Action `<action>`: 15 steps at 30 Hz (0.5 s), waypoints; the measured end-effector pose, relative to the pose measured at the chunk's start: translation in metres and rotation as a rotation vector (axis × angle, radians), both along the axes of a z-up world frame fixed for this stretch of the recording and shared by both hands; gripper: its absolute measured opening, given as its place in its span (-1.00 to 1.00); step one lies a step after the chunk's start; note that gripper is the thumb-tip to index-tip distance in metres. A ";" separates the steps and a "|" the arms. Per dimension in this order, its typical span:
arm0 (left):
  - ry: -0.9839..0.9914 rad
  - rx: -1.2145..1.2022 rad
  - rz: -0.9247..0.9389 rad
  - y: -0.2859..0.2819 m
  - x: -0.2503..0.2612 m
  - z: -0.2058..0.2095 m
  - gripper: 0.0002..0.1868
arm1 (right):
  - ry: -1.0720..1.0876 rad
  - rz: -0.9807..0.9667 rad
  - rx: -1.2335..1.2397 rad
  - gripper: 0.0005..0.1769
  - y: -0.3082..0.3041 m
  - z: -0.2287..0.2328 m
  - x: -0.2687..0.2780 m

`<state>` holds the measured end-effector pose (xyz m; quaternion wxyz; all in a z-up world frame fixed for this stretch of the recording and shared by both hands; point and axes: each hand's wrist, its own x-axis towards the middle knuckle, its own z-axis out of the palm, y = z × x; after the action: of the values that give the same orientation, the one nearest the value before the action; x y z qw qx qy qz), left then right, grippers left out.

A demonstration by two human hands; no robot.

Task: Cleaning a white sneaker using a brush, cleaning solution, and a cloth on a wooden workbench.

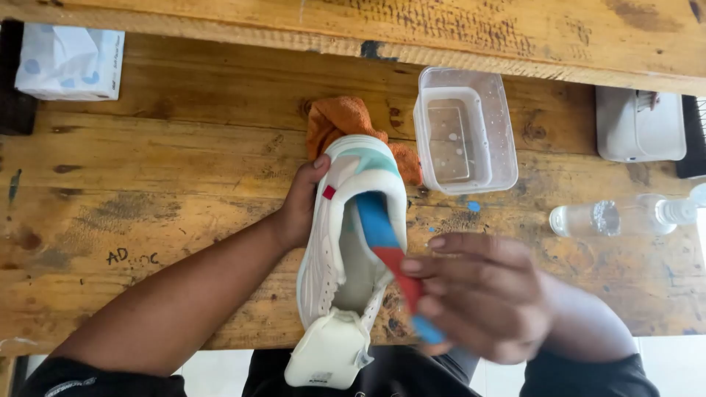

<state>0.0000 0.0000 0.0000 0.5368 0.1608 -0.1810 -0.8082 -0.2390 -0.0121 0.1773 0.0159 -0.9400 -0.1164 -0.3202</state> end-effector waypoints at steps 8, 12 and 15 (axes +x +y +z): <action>-0.047 -0.027 0.056 0.000 -0.004 0.014 -0.44 | -0.863 -0.250 0.532 -0.57 0.011 -0.038 -0.053; -0.097 -0.027 0.102 0.002 -0.005 0.026 -0.46 | -0.640 -0.417 0.444 -0.53 -0.006 -0.042 -0.105; 0.015 -0.106 0.051 0.005 -0.007 0.037 -0.30 | -0.864 -0.851 0.485 -0.49 0.004 -0.031 -0.080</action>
<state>-0.0071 0.0046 0.0373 0.5663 0.1305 -0.2155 -0.7847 -0.3190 -0.0077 0.1465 0.0510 -0.6603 0.3456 -0.6648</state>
